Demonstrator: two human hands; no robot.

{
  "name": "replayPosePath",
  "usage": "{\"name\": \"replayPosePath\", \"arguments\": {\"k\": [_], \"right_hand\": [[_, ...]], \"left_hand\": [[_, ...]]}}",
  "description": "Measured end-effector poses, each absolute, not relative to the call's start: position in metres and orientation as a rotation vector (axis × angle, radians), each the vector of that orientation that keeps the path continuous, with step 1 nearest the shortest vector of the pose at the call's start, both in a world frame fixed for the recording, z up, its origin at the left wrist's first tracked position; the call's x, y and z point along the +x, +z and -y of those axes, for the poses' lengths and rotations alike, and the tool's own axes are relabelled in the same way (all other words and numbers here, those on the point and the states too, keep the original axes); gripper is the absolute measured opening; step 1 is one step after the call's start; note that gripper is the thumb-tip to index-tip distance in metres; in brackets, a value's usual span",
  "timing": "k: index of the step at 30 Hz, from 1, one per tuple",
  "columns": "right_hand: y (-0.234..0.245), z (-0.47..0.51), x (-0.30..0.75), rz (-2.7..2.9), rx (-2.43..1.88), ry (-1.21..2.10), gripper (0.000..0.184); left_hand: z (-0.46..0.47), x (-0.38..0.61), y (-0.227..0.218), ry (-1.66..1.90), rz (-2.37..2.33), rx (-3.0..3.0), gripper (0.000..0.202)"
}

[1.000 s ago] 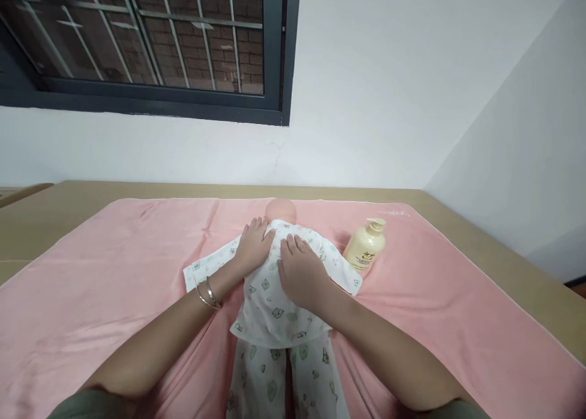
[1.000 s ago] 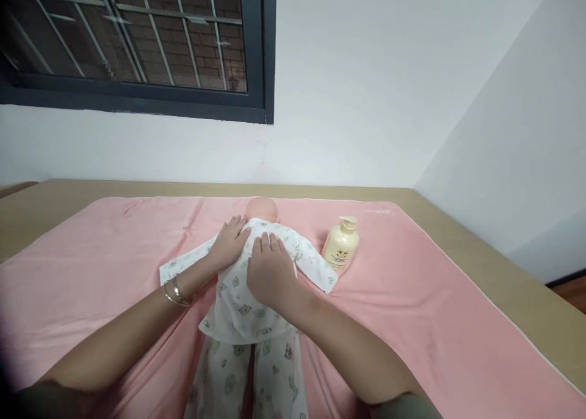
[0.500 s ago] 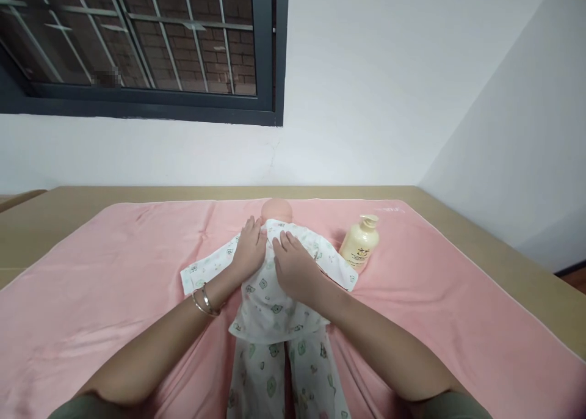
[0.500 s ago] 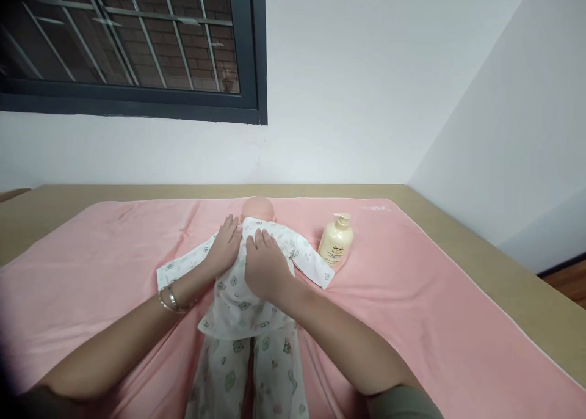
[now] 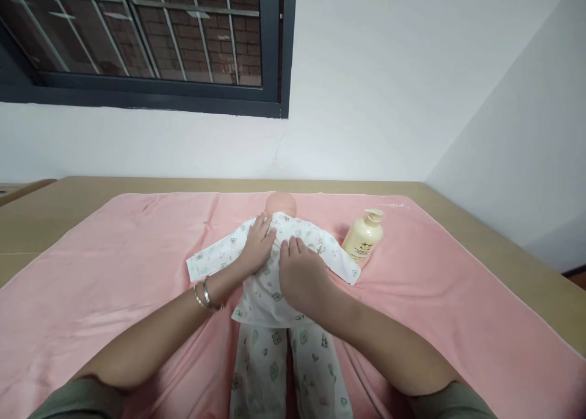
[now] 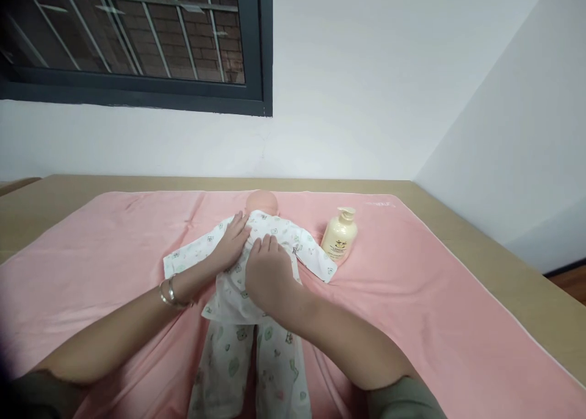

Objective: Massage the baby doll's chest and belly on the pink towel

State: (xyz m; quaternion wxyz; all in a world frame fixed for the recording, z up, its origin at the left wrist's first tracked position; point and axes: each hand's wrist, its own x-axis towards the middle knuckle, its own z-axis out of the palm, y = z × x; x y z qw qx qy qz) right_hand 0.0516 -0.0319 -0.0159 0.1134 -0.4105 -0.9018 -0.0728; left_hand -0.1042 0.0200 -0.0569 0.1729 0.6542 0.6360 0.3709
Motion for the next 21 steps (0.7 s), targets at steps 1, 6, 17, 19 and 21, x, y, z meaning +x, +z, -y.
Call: {"name": "replayPosePath", "arguments": {"k": [1,6,17,19,21], "right_hand": [[-0.011,0.039,0.054,2.689,-1.178,-0.247,0.057],[-0.001,0.005,0.058,2.548,-1.22,-0.24,0.038],[-0.046,-0.041,0.049,2.284,-1.328,0.099,0.053],[-0.046,-0.041,0.05,2.28,-1.324,0.108,0.052],[-0.045,-0.043,0.051,2.279,-1.318,0.117,0.053]], "left_hand": [[-0.029,-0.104,-0.054,1.049,-1.823,1.851,0.056],[-0.021,-0.092,-0.056,1.07,-1.858,1.994,0.056],[0.005,-0.082,-0.071,1.252,-1.902,1.95,0.053],[0.005,-0.082,-0.071,1.255,-1.893,1.942,0.053],[0.007,-0.082,-0.071,1.239,-1.899,1.925,0.053]]}}
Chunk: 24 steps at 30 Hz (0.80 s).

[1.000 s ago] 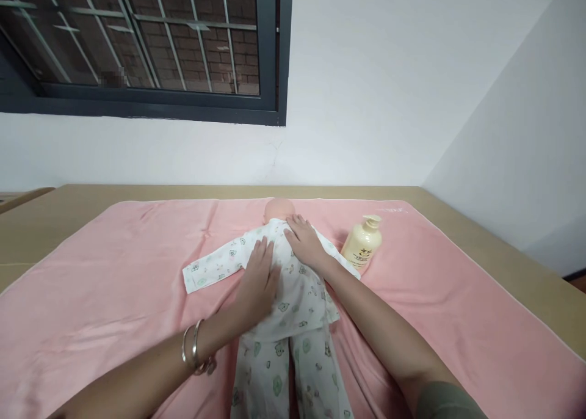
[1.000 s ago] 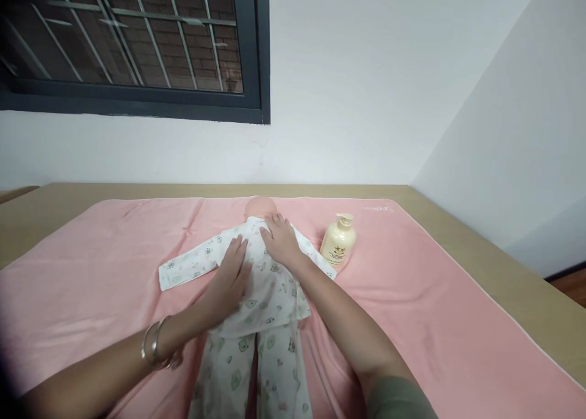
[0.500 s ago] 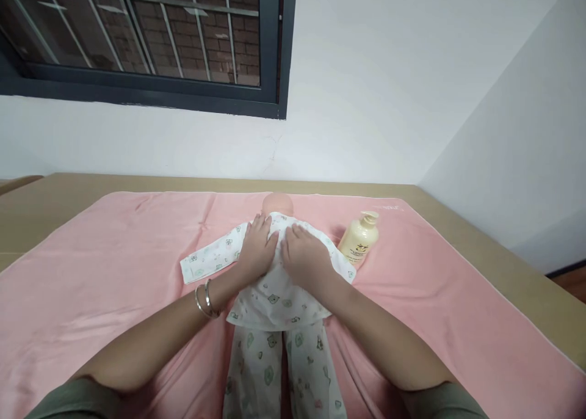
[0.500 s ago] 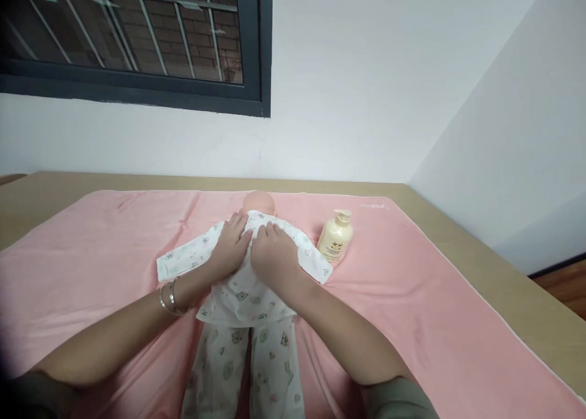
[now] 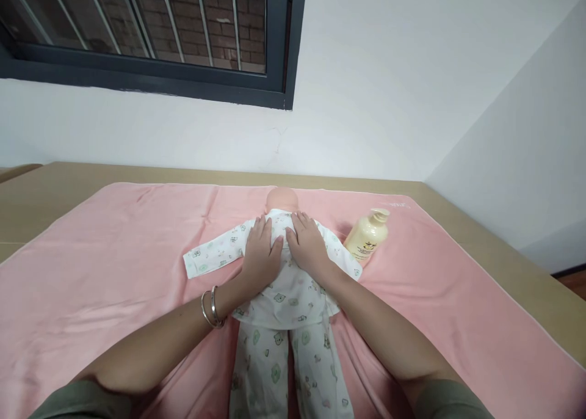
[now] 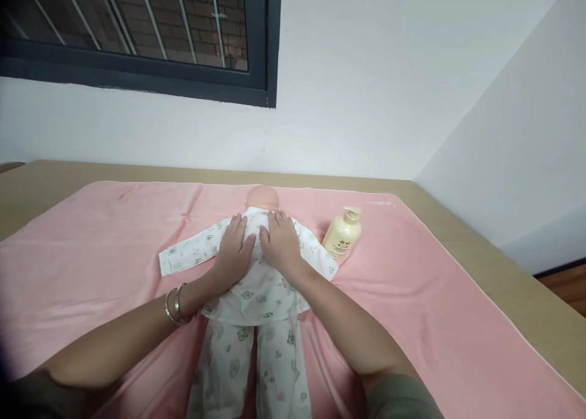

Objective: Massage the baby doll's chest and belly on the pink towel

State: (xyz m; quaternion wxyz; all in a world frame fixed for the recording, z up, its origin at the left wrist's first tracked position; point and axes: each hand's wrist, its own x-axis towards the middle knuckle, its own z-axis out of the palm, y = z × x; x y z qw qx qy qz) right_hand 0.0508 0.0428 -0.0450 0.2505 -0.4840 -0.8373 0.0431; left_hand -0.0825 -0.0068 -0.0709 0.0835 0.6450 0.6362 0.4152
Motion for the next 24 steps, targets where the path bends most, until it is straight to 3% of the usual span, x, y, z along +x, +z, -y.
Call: {"name": "replayPosePath", "arguments": {"k": [8,24], "right_hand": [[-0.044,-0.054,0.058,2.262,-1.285,0.26,0.053],[-0.044,-0.066,0.056,2.259,-1.311,0.225,0.052]], "left_hand": [[0.011,-0.086,-0.071,1.174,-1.912,1.956,0.054],[-0.004,-0.09,-0.074,1.215,-1.88,1.978,0.053]]}}
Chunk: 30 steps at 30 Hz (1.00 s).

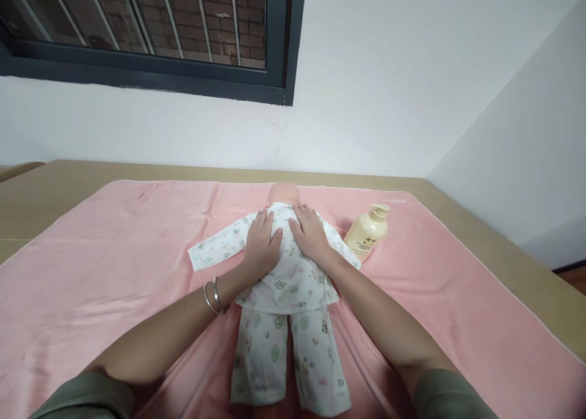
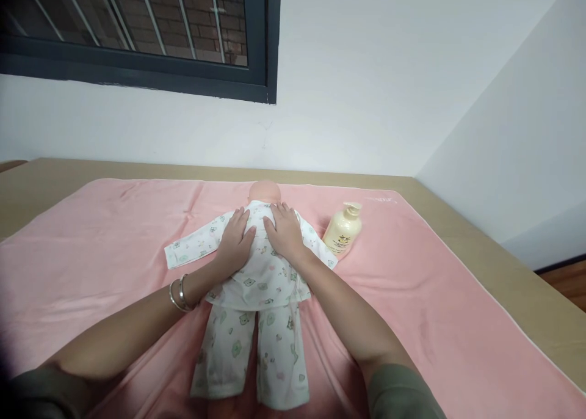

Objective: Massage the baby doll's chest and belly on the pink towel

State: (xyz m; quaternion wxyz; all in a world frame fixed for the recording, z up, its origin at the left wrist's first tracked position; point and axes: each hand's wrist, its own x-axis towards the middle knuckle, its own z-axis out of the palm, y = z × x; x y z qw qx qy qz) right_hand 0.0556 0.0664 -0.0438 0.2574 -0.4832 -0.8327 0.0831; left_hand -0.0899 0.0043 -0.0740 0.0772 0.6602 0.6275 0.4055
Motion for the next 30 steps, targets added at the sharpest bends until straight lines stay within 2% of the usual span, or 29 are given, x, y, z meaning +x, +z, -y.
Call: {"name": "replayPosePath", "arguments": {"k": [6,9,17,25,30], "right_hand": [[-0.034,-0.007,0.045,2.364,-1.437,0.018,0.06],[-0.032,0.022,0.042,2.479,-1.3,-0.085,0.058],[-0.021,-0.061,0.059,2.39,-1.44,0.11,0.055],[-0.021,0.013,0.049,2.588,-1.2,-0.028,0.054],[-0.02,-0.031,0.053,2.441,-1.425,0.118,0.06]], "left_hand": [[-0.018,-0.104,-0.068,1.059,-1.985,2.018,0.055],[-0.025,-0.114,-0.062,0.941,-2.119,2.056,0.053],[0.028,-0.08,-0.075,0.998,-1.884,2.301,0.057],[-0.022,-0.11,-0.061,1.02,-1.961,1.969,0.055],[0.008,-0.092,-0.073,1.09,-1.862,2.136,0.055]]}}
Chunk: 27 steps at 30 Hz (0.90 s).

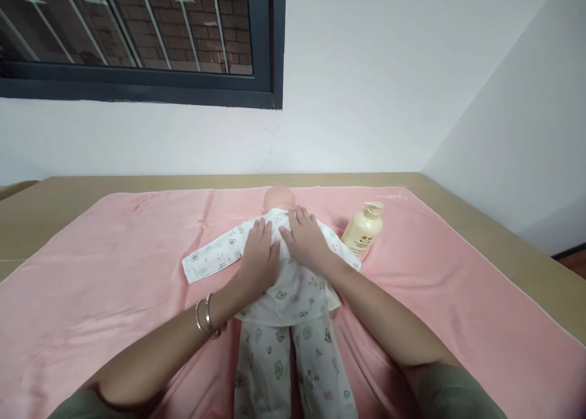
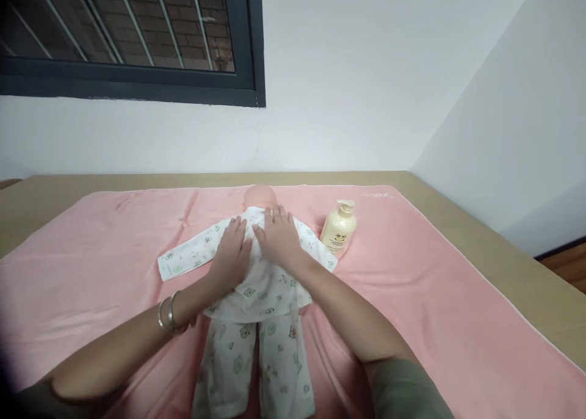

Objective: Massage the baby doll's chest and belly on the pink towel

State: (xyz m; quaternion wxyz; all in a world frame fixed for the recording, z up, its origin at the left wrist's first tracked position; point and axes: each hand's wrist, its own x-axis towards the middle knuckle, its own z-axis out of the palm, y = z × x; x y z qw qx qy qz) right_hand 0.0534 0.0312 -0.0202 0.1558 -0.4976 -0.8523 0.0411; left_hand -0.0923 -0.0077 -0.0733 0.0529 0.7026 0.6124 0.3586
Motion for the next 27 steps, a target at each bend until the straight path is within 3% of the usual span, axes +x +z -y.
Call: {"name": "replayPosePath", "arguments": {"k": [3,9,17,23,27], "right_hand": [[-0.024,-0.046,0.053,2.413,-1.468,0.126,0.06],[-0.024,0.001,0.049,2.575,-1.105,-0.107,0.05],[-0.026,-0.062,0.059,2.381,-1.249,0.264,0.051],[-0.028,-0.01,0.046,2.458,-1.206,0.07,0.052],[-0.028,-0.009,0.046,2.456,-1.243,0.171,0.054]], "left_hand": [[0.019,-0.086,-0.073,1.056,-1.809,2.187,0.055],[-0.014,-0.103,-0.057,1.007,-1.896,1.944,0.058],[0.029,-0.075,-0.069,1.022,-1.876,2.122,0.058],[-0.007,-0.092,-0.061,1.075,-1.855,1.92,0.054],[-0.026,-0.101,-0.062,1.155,-1.827,1.838,0.054]]}}
